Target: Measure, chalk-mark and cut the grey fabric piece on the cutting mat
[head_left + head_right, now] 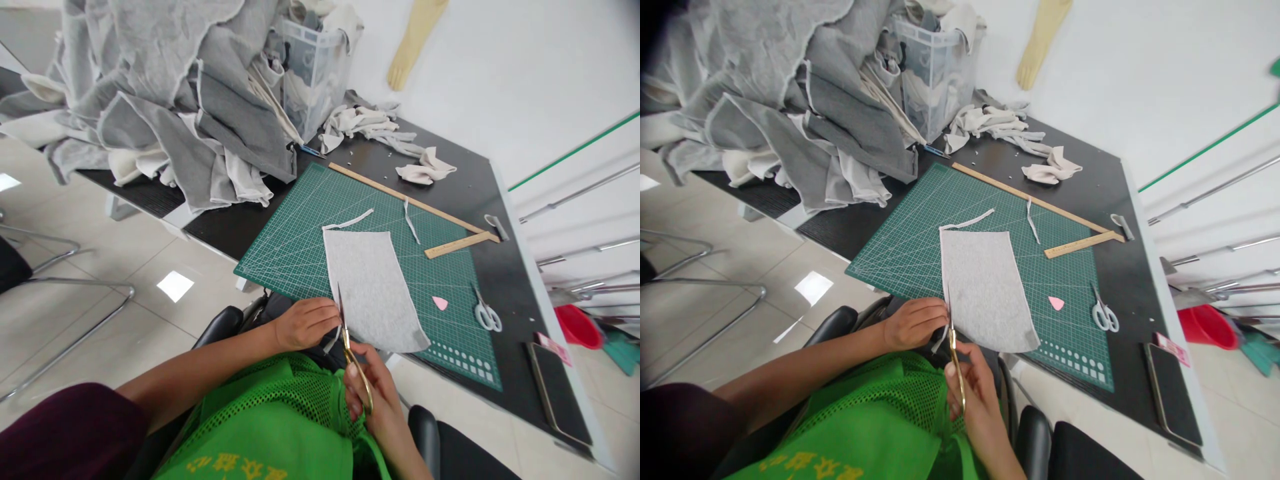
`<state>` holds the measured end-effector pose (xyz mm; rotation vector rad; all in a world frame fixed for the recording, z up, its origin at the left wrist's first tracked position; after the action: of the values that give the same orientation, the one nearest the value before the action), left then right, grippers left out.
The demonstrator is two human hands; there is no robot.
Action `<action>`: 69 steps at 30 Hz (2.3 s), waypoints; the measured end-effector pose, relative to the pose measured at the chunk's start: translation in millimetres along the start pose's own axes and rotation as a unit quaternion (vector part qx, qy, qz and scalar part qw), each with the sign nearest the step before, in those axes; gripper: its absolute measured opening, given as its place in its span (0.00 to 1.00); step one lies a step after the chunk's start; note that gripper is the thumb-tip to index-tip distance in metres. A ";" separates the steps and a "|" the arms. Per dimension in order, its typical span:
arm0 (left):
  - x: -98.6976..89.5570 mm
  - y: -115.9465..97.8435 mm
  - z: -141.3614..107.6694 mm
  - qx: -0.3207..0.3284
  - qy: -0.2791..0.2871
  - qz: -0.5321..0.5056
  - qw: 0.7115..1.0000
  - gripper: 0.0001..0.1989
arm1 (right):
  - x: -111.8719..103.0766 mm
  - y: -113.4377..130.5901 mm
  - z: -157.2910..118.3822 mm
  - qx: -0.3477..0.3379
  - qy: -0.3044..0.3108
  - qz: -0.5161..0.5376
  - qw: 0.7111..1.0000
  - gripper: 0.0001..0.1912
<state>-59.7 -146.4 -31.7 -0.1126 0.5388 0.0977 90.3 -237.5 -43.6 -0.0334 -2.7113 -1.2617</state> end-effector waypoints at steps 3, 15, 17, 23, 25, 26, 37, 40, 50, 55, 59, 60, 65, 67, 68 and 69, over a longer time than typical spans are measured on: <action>-1.6 -0.6 2.7 0.007 -0.003 0.002 1.000 0.09 | -1.9 -0.7 1.1 -0.001 0.009 -0.018 1.000 0.23; -0.3 -1.0 1.5 0.015 -0.004 0.002 1.000 0.09 | -0.1 -3.2 2.0 -0.011 0.020 -0.005 1.000 0.21; 0.2 -0.6 1.1 0.016 -0.003 -0.003 1.000 0.09 | 1.1 -0.8 -0.1 -0.014 0.014 -0.017 1.000 0.22; 0.4 -0.5 1.0 0.018 -0.006 0.007 1.000 0.09 | 1.6 7.1 -4.4 0.006 0.000 -0.028 1.000 0.26; 0.6 -0.7 0.9 0.019 -0.004 0.006 1.000 0.09 | 0.1 6.8 -3.4 0.010 -0.002 -0.023 1.000 0.26; 0.5 -0.7 1.0 0.019 -0.003 0.006 1.000 0.09 | -0.4 6.1 -2.5 0.010 -0.001 -0.017 1.000 0.26; -2.1 -0.7 3.6 0.006 -0.015 0.002 1.000 0.09 | 3.8 7.0 8.6 -0.011 0.013 0.011 1.000 0.20; -1.1 0.6 1.9 0.000 -0.015 0.003 1.000 0.09 | 3.9 7.6 10.8 -0.012 0.009 0.005 1.000 0.21; -3.8 0.2 3.9 0.003 -0.020 -0.003 1.000 0.09 | 4.4 11.0 7.8 -0.016 0.014 -0.018 1.000 0.21; -4.3 -0.6 5.2 0.005 -0.025 0.000 1.000 0.09 | 4.2 6.3 7.9 -0.016 0.025 0.019 0.999 0.19; -4.6 -0.4 5.6 0.001 -0.028 -0.002 1.000 0.10 | 3.4 1.3 7.6 -0.018 0.019 0.033 0.999 0.19; -4.4 -0.2 5.5 -0.001 -0.027 -0.003 1.000 0.10 | 3.6 1.1 7.4 -0.020 0.018 0.027 0.999 0.19; -4.0 0.2 5.3 -0.005 -0.021 -0.004 1.000 0.09 | 4.5 2.2 7.8 -0.022 0.016 0.006 1.000 0.20; -4.1 0.0 5.7 -0.003 -0.021 -0.002 1.000 0.09 | 4.5 2.2 8.5 -0.024 0.018 0.011 0.999 0.20; -4.1 -0.3 5.9 0.000 -0.021 -0.002 1.000 0.09 | 4.6 2.0 8.8 -0.024 0.020 0.018 0.999 0.20; -4.1 -0.6 6.1 0.003 -0.021 -0.002 1.000 0.09 | 4.6 1.8 9.0 -0.023 0.021 0.027 0.999 0.19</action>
<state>-60.1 -146.5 -24.3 -0.1058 0.4962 0.0952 84.8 -229.7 -47.3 -0.0841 -2.6275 -1.2951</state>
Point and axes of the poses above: each hand's wrist, its own z-axis towards the middle knuckle, its own x-axis out of the palm, y = z × x, the point moved 6 cm from there along z, towards the middle knuckle, and after that the axes turned 12 degrees about x, right-handed, at the moved point
